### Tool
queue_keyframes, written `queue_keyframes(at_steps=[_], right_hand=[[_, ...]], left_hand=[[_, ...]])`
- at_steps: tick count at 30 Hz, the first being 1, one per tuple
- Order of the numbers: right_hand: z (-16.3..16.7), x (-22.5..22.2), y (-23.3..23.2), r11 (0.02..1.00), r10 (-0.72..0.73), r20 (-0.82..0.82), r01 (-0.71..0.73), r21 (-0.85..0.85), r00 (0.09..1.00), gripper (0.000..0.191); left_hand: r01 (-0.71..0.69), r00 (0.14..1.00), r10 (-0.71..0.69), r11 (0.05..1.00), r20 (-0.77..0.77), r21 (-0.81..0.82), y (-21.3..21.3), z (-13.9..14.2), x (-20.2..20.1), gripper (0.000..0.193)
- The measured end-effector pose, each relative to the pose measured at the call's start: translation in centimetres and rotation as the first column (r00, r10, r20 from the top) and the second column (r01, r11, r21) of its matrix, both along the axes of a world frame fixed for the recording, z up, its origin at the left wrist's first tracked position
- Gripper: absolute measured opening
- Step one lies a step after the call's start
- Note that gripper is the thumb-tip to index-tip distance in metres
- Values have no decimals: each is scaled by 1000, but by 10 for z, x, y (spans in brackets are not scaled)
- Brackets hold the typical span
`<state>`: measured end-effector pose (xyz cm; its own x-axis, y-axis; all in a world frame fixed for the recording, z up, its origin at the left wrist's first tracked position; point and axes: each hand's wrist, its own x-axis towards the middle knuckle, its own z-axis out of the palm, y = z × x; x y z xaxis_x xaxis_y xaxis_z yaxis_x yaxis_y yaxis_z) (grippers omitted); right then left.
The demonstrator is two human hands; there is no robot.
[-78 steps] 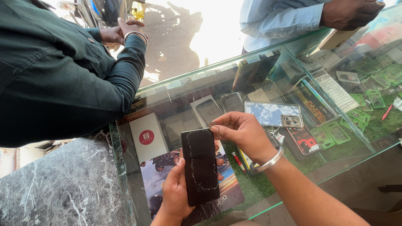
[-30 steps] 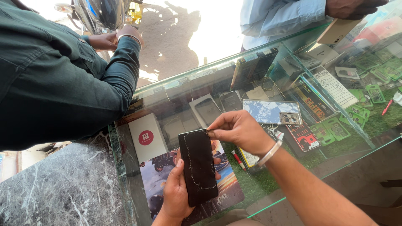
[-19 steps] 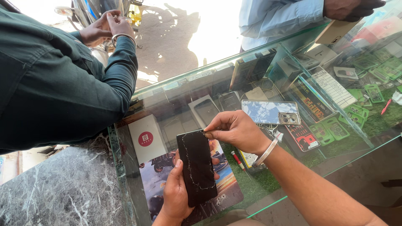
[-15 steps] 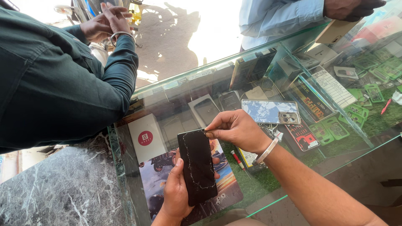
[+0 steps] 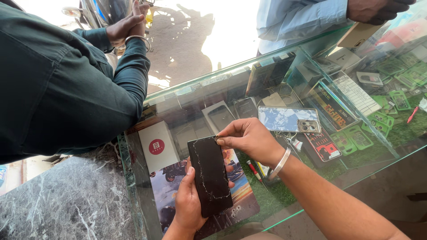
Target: The person holds a smartphone and uses a small tool to apply a screen protector, smoothing the surface and removing bubbles. They then hand a printed card to a customer and continue adjusting the protector on the phone.
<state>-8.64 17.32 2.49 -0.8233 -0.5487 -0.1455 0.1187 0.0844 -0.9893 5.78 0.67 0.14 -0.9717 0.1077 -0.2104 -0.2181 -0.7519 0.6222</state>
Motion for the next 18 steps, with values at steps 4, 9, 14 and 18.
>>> queue_keyframes(at_steps=[4, 9, 14, 18], right_hand=[[1, -6, 3, 995, 55, 33, -53, -79, 998, 22], [3, -19, 12, 973, 200, 7, -198, -119, 980, 17], [5, -13, 11, 969, 247, -410, -226, 101, 878, 13], [9, -7, 9, 998, 62, -250, -61, 11, 966, 14]], left_hand=[[26, 1000, -25, 999, -6, 43, 0, -2, -1, 65], [64, 998, -63, 991, -14, 117, 0, -3, -1, 65], [21, 1000, -22, 996, 9, 86, -3, 1, -3, 65], [30, 999, -26, 995, -42, 94, -2, 7, -4, 65]])
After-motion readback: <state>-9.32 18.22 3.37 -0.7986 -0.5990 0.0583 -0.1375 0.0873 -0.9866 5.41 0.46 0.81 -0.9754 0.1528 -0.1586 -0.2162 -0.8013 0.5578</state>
